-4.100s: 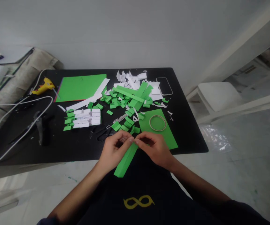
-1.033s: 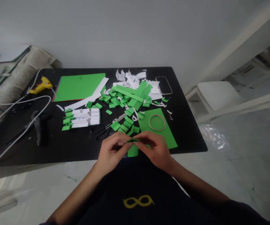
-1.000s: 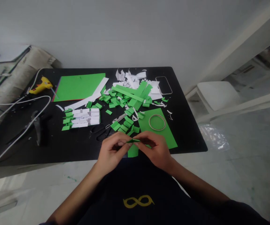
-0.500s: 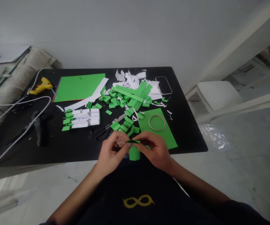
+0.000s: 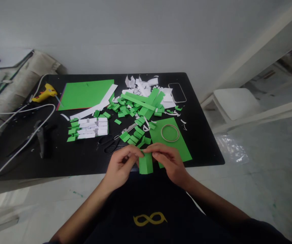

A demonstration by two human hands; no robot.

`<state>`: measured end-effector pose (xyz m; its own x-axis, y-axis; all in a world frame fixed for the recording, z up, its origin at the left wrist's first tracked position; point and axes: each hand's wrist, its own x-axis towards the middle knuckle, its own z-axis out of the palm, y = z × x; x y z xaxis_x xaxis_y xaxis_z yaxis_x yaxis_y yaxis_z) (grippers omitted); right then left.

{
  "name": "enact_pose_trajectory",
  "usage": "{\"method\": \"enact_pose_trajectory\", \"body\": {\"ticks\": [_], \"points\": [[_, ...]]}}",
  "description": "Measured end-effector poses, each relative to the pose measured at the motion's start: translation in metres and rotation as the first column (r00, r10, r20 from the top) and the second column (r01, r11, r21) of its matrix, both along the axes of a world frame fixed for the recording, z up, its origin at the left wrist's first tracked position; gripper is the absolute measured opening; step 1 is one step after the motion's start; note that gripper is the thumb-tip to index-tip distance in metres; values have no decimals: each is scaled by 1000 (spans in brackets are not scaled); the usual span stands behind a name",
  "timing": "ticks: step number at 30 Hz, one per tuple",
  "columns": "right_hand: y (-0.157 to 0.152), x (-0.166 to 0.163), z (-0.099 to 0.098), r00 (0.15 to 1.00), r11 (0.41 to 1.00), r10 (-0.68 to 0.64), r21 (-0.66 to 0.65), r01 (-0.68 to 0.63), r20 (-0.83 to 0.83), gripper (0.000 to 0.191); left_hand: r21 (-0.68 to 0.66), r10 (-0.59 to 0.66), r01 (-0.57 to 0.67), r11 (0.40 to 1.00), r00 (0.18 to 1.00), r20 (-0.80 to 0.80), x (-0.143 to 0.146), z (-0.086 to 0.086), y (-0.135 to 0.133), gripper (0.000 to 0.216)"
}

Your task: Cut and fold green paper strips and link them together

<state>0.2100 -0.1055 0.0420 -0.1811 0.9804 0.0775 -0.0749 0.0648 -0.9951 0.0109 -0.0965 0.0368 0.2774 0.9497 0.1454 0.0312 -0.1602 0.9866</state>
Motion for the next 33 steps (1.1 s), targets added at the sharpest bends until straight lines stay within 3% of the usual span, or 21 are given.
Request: {"method": "enact_pose_trajectory", "body": {"ticks": [3, 7, 11, 19, 26, 33], "points": [[-2, -3, -3, 999, 999, -36, -23, 36, -1, 17, 41, 5, -2, 999, 999, -52, 0, 0, -2, 19], [-4, -7, -7, 995, 992, -101, -68, 103, 24, 24, 79, 84, -82, 994, 996, -26, 5, 0, -5, 5], [-4, -8, -6, 994, 992, -109, -67, 111, 31, 17, 58, 146, -145, 988, 989, -17, 8, -3, -4, 21], [-4, -8, -3, 995, 989, -102, -109, 102, 5, 17, 98, 229, -220, 971, 968, -101, 6, -4, -3, 11], [-1, -9, -2, 994, 988, -109, -110, 111, 28, 8, 152, 220, -201, 968, 968, -119, 5, -4, -4, 15], [-2, -10, -1, 987, 990, -128, -51, 134, 95, 7, 119, 194, -179, 977, 972, -134, 6, 3, -3, 9]]}}
